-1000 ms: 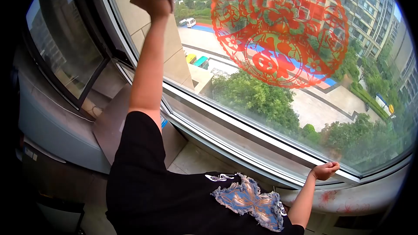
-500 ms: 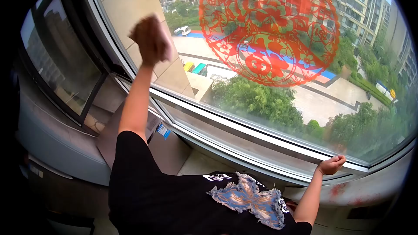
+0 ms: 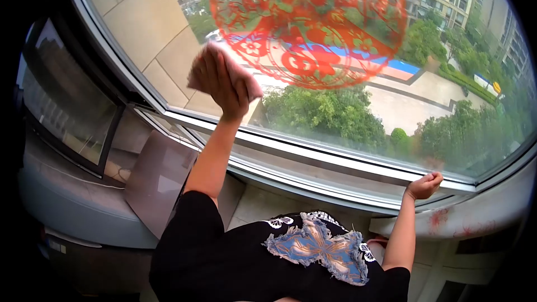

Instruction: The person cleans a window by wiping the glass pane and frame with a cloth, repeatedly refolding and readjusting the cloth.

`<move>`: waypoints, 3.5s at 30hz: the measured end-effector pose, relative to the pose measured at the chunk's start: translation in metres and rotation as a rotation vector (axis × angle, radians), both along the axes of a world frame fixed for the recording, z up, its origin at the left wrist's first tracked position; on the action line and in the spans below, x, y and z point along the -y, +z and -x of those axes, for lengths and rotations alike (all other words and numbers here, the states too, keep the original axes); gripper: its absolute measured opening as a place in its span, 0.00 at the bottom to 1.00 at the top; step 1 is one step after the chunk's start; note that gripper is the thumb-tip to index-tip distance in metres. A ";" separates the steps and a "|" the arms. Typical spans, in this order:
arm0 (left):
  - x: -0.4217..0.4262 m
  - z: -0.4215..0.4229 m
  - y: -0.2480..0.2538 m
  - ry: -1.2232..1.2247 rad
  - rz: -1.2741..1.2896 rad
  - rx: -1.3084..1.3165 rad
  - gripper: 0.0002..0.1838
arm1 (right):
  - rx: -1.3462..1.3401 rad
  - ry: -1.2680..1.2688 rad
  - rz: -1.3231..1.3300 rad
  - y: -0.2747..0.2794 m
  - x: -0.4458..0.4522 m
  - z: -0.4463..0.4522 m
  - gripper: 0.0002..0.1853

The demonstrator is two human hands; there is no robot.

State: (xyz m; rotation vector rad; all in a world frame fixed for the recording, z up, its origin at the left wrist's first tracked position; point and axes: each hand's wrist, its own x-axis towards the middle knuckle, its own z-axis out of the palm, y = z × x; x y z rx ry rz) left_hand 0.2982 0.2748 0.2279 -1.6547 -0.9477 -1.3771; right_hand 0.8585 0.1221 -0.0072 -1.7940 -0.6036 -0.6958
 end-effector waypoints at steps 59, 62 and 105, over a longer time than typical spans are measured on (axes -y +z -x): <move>-0.036 0.234 0.236 0.146 -0.226 -0.479 0.31 | 0.261 0.019 0.196 -0.005 0.011 -0.002 0.08; -0.068 0.291 0.249 0.263 -0.387 -0.067 0.33 | 0.233 -0.010 0.194 -0.006 0.011 0.000 0.07; -0.052 0.076 0.288 0.047 -0.425 0.105 0.36 | 0.192 0.089 -0.011 -0.013 0.004 0.014 0.05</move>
